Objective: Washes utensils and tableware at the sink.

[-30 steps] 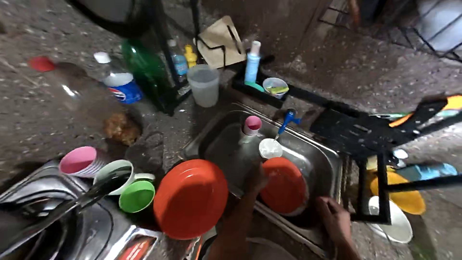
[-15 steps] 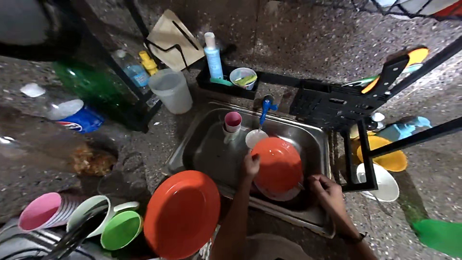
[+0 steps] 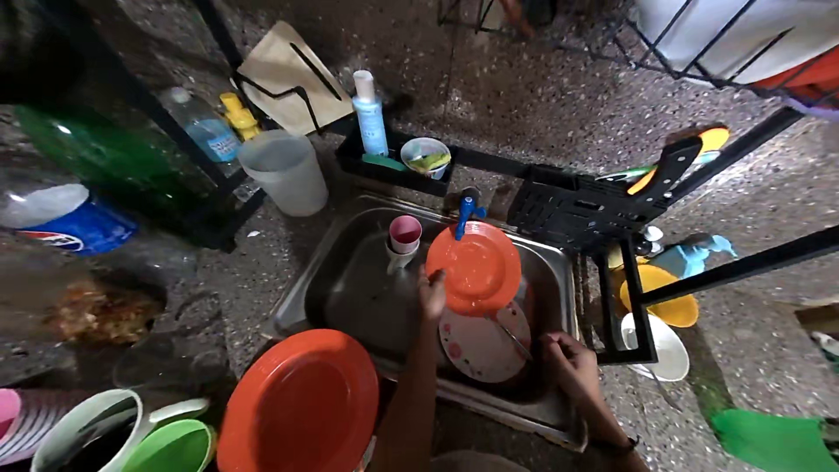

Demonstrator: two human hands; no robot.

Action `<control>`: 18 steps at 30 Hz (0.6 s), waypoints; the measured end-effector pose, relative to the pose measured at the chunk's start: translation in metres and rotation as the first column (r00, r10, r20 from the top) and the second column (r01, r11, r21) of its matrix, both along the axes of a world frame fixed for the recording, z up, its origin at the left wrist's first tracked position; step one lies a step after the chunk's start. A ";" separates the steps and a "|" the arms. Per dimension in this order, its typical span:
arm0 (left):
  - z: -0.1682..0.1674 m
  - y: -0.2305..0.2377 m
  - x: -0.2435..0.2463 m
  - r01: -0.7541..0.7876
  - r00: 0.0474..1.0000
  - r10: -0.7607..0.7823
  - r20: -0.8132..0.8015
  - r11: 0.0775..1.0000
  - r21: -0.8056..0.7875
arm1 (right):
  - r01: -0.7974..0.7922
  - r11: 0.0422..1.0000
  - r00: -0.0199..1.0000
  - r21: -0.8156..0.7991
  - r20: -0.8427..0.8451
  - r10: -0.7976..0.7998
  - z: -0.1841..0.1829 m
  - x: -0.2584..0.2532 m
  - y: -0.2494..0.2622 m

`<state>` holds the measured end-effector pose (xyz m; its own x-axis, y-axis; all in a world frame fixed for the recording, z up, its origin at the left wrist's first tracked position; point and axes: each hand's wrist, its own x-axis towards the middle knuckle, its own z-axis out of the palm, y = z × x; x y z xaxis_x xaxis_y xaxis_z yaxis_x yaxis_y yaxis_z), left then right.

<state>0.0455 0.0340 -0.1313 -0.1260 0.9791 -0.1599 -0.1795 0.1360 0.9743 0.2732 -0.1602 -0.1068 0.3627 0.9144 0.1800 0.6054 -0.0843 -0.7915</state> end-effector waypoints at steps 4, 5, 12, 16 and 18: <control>0.001 -0.001 0.000 -0.152 0.979 0.171 -0.113 0.975 0.166 | -0.011 1.000 1.000 -0.004 -0.006 0.010 0.000 -0.001 -0.001; 0.001 -0.002 -0.001 -0.180 0.967 0.209 -0.149 0.966 0.186 | -0.008 1.000 1.000 -0.001 -0.002 0.008 -0.001 -0.001 -0.001; 0.002 -0.001 -0.008 -0.267 0.899 0.332 -0.285 0.932 0.243 | 0.017 1.000 1.000 -0.004 0.014 -0.017 -0.002 -0.001 0.000; 0.007 -0.003 -0.011 -0.290 0.887 0.355 -0.296 0.926 0.241 | 0.010 1.000 0.999 -0.001 0.042 -0.010 -0.001 0.000 0.001; 0.011 -0.005 -0.012 -0.287 0.874 0.357 -0.330 0.926 0.244 | 0.011 1.000 0.999 0.002 0.044 -0.011 -0.001 0.000 0.000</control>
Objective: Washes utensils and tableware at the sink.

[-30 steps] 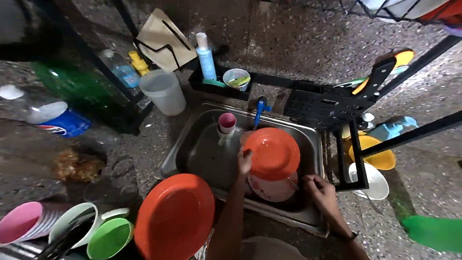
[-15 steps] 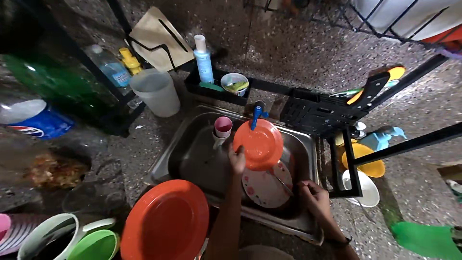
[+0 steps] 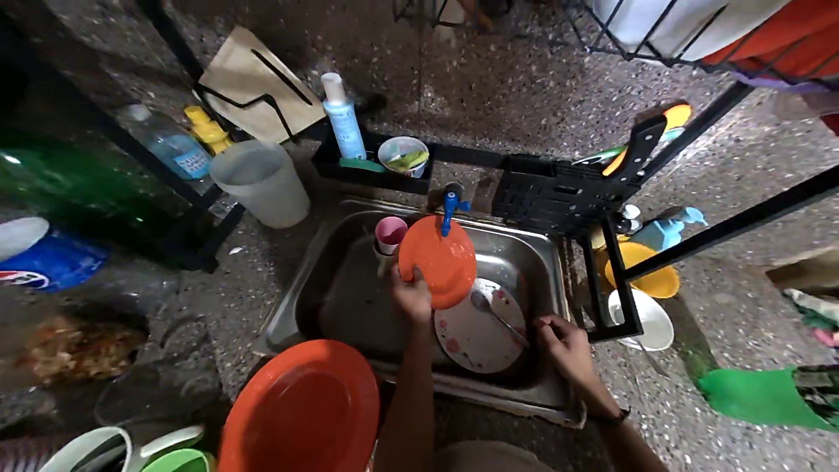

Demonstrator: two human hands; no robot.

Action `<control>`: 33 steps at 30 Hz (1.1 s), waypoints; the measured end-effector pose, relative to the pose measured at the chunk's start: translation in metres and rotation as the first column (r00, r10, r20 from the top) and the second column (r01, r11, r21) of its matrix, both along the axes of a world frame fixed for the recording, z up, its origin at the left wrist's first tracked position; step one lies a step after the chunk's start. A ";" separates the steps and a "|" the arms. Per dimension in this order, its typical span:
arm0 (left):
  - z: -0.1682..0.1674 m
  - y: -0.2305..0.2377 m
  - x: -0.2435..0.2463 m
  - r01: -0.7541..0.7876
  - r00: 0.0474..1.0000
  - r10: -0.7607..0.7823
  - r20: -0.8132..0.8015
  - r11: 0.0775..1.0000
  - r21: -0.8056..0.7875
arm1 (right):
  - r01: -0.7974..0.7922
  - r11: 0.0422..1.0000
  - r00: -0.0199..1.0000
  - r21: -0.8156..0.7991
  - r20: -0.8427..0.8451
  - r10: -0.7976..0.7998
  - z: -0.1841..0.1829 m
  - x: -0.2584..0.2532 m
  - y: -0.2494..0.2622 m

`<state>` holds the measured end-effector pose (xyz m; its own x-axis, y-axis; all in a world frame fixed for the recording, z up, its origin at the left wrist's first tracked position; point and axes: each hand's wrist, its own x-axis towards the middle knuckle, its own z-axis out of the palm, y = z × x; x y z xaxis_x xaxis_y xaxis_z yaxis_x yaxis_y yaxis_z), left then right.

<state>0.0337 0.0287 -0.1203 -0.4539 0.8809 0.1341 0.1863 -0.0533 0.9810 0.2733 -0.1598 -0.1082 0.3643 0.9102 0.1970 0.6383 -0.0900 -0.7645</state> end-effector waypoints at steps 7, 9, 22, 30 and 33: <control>0.000 -0.001 0.001 0.070 0.989 -0.073 -0.127 0.997 -0.026 | 0.013 0.972 0.991 -0.233 0.130 0.018 0.016 -0.014 0.013; -0.007 0.004 0.001 0.129 0.992 -0.129 0.007 0.991 -0.035 | -0.054 0.923 0.987 -0.381 0.122 0.108 0.031 -0.026 0.037; -0.012 0.004 0.001 0.237 0.935 -0.172 0.309 0.953 -0.188 | -0.229 0.873 0.798 -0.431 0.430 0.422 0.001 -0.123 0.203; -0.016 0.008 -0.003 0.214 0.953 -0.169 0.253 0.963 -0.162 | -0.625 0.737 0.671 -0.259 0.303 0.676 -0.013 -0.118 0.145; -0.016 0.011 -0.009 0.214 0.965 -0.186 0.183 0.966 -0.145 | -0.511 0.766 0.674 -0.390 0.371 0.639 -0.001 -0.098 0.105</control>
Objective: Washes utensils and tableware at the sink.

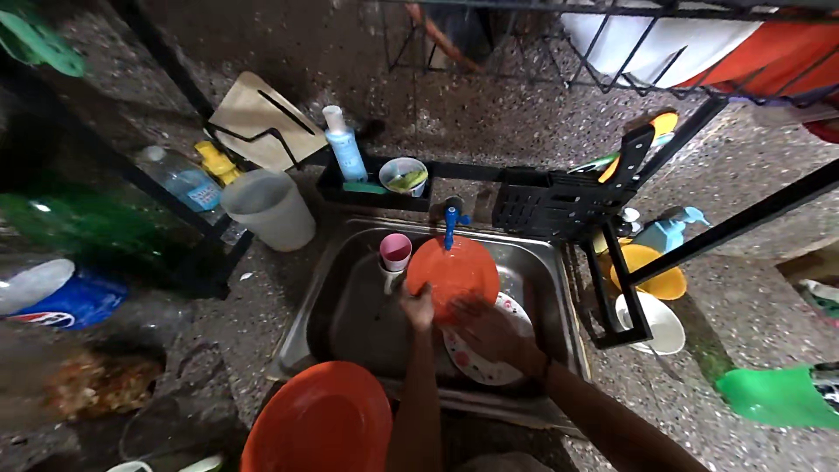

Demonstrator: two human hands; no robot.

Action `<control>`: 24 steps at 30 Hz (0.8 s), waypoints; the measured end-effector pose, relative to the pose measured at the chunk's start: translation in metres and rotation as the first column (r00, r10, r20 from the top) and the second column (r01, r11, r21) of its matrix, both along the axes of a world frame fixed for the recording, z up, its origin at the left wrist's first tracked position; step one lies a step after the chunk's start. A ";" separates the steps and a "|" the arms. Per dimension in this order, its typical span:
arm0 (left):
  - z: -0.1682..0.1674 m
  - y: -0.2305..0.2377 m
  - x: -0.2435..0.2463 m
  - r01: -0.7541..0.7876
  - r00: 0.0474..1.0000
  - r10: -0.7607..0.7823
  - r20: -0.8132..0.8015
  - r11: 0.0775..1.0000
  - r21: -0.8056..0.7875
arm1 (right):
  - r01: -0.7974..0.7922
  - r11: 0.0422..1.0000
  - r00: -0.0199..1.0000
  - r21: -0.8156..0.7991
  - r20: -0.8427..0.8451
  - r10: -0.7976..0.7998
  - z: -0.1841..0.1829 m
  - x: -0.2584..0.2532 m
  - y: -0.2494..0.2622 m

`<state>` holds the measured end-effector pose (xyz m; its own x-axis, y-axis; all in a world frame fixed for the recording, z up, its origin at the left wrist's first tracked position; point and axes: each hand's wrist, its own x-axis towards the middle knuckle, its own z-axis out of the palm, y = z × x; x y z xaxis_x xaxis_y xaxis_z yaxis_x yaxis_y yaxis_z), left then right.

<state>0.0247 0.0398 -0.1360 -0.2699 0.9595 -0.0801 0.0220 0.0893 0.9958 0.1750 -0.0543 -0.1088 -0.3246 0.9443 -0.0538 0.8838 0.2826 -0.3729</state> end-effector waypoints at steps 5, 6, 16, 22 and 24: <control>0.006 -0.004 0.008 0.108 0.992 -0.110 -0.058 0.994 -0.027 | 0.293 0.955 0.947 -0.047 0.148 -0.284 0.005 0.029 0.007; 0.005 -0.004 0.009 0.119 0.992 -0.120 -0.049 0.992 -0.030 | 0.321 0.946 0.937 -0.042 0.159 -0.311 0.005 0.029 0.014; 0.004 -0.003 0.015 0.111 0.975 -0.106 0.193 0.994 -0.014 | 0.083 0.996 0.996 -0.039 0.028 -0.082 0.008 -0.033 0.048; 0.010 -0.014 0.006 0.277 0.921 -0.260 -0.288 0.961 0.019 | 0.032 0.975 0.986 -0.218 -0.150 -0.066 0.026 -0.016 -0.011; 0.014 -0.020 0.009 0.352 0.868 -0.303 -0.393 0.935 0.055 | 0.063 0.931 0.978 -0.361 -0.164 -0.130 0.045 -0.002 -0.028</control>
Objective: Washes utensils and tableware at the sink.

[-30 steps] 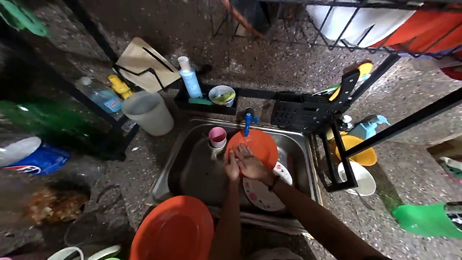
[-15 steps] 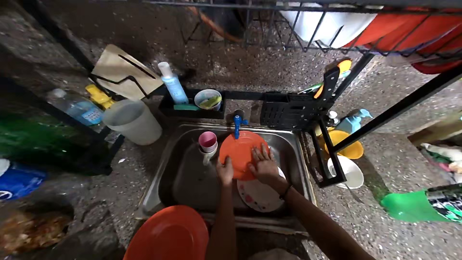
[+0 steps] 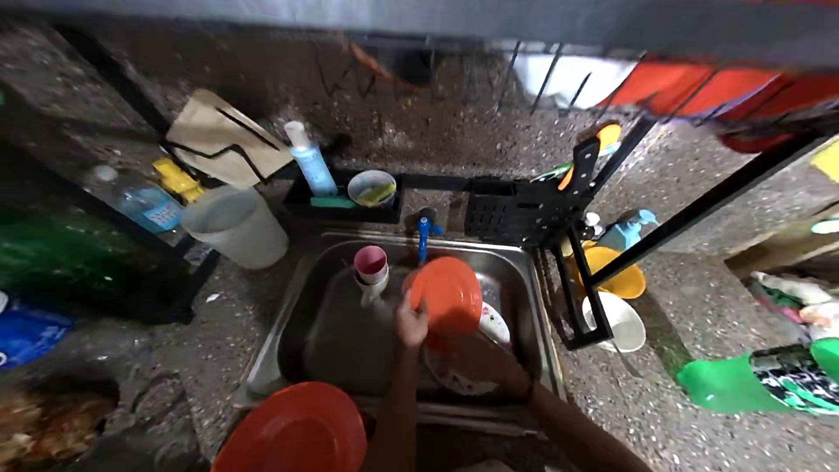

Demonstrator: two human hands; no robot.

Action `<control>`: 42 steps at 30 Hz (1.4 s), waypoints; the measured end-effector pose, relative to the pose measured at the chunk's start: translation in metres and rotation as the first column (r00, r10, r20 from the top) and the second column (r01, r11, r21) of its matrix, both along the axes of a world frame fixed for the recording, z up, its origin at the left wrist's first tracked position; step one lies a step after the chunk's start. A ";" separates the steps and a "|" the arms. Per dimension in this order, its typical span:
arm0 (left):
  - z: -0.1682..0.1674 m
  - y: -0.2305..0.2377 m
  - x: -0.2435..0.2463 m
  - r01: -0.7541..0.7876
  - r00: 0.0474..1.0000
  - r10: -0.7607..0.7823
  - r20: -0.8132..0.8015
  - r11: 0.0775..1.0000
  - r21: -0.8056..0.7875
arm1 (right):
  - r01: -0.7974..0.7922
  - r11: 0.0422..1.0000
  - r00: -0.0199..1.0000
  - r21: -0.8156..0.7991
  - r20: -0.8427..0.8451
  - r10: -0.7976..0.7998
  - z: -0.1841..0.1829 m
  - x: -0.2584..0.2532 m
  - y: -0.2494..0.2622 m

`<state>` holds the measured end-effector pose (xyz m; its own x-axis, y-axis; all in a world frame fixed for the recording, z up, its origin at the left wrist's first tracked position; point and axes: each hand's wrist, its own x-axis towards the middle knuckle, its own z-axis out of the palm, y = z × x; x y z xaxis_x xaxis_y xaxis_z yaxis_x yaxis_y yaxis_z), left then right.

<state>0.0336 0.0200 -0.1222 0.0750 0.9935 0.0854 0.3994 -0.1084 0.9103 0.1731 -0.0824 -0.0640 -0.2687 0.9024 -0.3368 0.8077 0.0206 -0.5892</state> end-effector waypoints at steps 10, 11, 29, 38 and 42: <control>0.113 -0.053 -0.054 -0.107 0.934 0.126 -0.336 0.992 0.074 | 0.369 0.923 0.901 -0.110 0.286 -0.327 -0.026 0.065 -0.021; 0.123 -0.057 -0.068 -0.152 0.941 0.164 -0.295 0.986 0.064 | 0.356 0.926 0.901 -0.122 0.307 -0.306 -0.029 0.065 -0.019; 0.121 -0.170 -0.220 -0.686 0.667 0.586 -0.460 0.724 -0.074 | 0.201 0.967 0.915 -0.158 0.383 -0.127 -0.062 0.048 0.001; 0.099 -0.217 -0.222 -0.529 0.472 0.532 -0.703 0.809 0.257 | 0.481 0.824 0.726 -0.301 -0.390 -0.566 -0.047 0.038 0.000; 0.098 -0.220 -0.217 -0.480 0.499 0.531 -0.685 0.827 0.291 | 0.523 0.769 0.577 -0.367 -0.512 -0.636 -0.038 0.018 0.021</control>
